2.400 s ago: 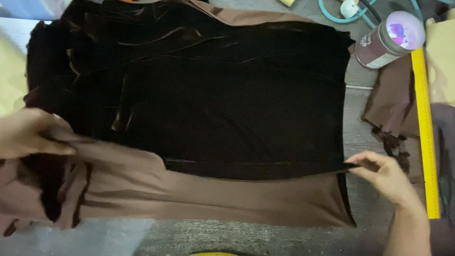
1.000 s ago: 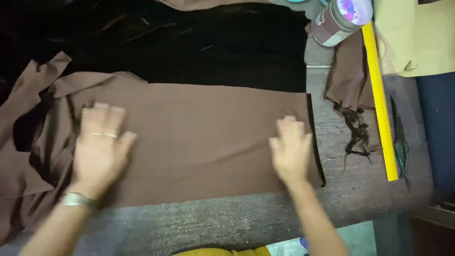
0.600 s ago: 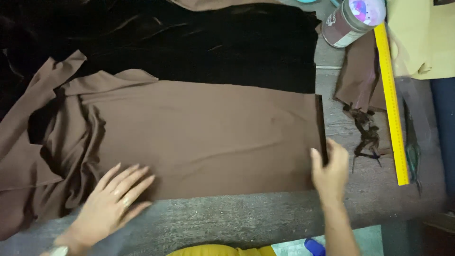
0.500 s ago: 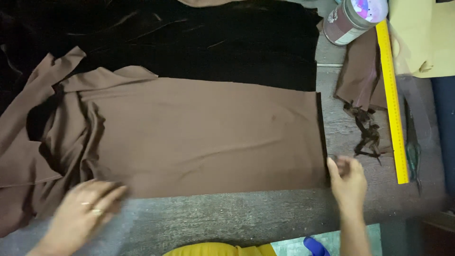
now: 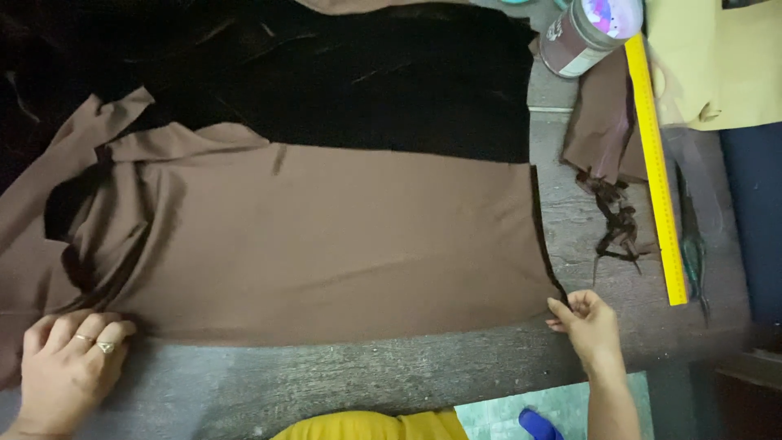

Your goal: Unfolding fabric and aligning paper patterns on a work table for garment production.

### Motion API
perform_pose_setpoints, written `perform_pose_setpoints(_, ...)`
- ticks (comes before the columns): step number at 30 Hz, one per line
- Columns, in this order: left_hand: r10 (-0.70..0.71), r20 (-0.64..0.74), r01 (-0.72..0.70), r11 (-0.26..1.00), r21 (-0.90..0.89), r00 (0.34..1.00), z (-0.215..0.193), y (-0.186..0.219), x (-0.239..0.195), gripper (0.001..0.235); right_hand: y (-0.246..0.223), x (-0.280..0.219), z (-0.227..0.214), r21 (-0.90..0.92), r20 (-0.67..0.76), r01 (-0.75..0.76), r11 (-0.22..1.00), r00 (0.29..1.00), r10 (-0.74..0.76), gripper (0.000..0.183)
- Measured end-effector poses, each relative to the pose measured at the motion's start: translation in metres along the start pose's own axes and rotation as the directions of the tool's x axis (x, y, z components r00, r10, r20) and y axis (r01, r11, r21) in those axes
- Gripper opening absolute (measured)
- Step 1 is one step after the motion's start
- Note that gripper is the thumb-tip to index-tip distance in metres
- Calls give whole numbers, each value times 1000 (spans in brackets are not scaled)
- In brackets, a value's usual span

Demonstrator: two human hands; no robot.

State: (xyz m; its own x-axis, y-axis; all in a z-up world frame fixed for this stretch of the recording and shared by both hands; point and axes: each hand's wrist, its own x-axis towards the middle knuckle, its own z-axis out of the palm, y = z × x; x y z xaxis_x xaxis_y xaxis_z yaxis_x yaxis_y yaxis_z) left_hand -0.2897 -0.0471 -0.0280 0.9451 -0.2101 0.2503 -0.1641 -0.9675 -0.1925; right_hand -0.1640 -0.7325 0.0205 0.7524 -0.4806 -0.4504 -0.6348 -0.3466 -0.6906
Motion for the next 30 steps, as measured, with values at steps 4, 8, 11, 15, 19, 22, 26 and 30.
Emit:
perform_pose_setpoints(4,24,24,-25,999,24,999,-10,13,4,21,5,-3,5,78,28,-24,997,999,21,26)
perform_pose_setpoints(8,-20,144,3,993,117,989,-4,10,-15,13,12,1,-5,19,28,-47,999,999,47,22)
perform_pose_setpoints(11,17,227,-29,998,51,974,-15,17,-13,37,12,5,-14,-41,61,-18,999,998,21,20)
perform_pose_setpoints(15,-40,71,49,990,-130,997,-38,44,55,16,-36,15,-3,-348,-13,213,913,973,-232,14)
perform_pose_setpoints(19,21,113,12,959,-283,993,-37,79,160,20,-88,55,43,-382,-9,540,750,809,-587,17)
perform_pose_setpoints(22,-15,60,35,942,-334,998,-14,97,225,18,-95,117,72,-411,-39,459,788,854,-518,33)
perform_pose_setpoints(26,-92,63,110,903,-415,994,19,93,271,29,-85,171,77,-410,-91,324,853,916,-392,51)
perform_pose_setpoints(30,-151,247,254,846,-468,957,51,81,288,25,-73,187,77,-159,-54,268,950,959,-280,39)
